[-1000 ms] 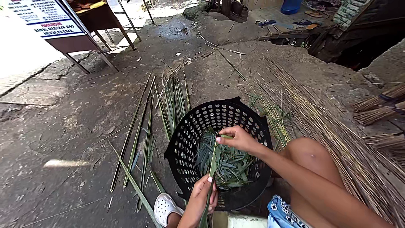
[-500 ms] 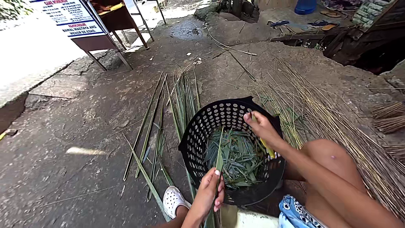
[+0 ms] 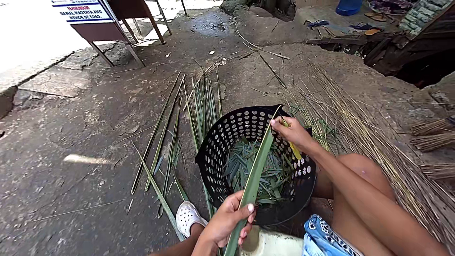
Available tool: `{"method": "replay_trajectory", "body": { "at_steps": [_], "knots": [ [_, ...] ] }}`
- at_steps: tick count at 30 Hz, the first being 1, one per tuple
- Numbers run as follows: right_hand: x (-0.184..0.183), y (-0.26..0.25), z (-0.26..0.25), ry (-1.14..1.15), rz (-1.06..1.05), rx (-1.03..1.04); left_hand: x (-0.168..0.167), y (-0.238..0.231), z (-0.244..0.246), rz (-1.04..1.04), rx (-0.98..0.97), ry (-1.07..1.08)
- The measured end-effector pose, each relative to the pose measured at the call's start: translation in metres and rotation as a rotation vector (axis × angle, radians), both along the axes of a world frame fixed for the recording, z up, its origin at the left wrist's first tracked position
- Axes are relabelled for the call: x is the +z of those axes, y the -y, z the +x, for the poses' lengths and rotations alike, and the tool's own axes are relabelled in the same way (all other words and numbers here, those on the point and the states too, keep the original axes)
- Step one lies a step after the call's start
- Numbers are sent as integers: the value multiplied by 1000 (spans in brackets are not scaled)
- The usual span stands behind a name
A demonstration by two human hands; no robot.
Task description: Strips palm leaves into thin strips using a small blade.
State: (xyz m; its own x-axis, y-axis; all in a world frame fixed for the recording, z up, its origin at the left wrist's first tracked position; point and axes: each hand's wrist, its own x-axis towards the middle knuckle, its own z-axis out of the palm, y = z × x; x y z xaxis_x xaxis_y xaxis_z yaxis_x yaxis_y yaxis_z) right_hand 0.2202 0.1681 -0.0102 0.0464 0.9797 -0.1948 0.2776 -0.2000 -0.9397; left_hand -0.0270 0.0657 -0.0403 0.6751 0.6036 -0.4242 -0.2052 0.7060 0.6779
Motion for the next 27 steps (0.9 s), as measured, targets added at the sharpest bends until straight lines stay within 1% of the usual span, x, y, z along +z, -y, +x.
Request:
{"method": "replay_trajectory", "body": {
  "at_steps": [1,3,6,7,8,9,12,13,16,18,22,23,24,25,27],
  "knots": [
    [-5,6,1,136,30,49,2,0,2,30,48,-69],
    [-11,26,-5,344,60,252,5,-2,9,83,145,-207],
    [-15,55,-25,435,98,655,8,-1,18,134,202,-294],
    [-15,59,-32,441,81,737,9,-1,20,139,205,-300],
    [-16,63,-37,459,57,768,10,0,22,134,202,-301],
    [-14,64,-41,483,23,744,11,1,23,125,196,-302],
    [-6,57,-49,549,-60,460,11,4,28,102,161,-273],
    [-6,54,-51,569,-55,375,11,5,29,92,159,-255],
    [-4,37,-55,577,-97,164,9,5,29,62,163,-222],
    [-2,16,-47,565,-107,-5,7,10,28,53,140,-212],
    [-6,-22,-9,476,-225,-265,4,15,23,30,129,-206],
    [-6,-23,-3,466,-236,-282,4,17,22,22,149,-207],
    [-5,-18,-2,462,-228,-236,4,17,23,14,182,-198],
    [-2,-7,-7,462,-211,-122,4,17,24,7,220,-175],
    [2,19,-24,490,-176,171,1,12,26,-5,270,-94]
  ]
}}
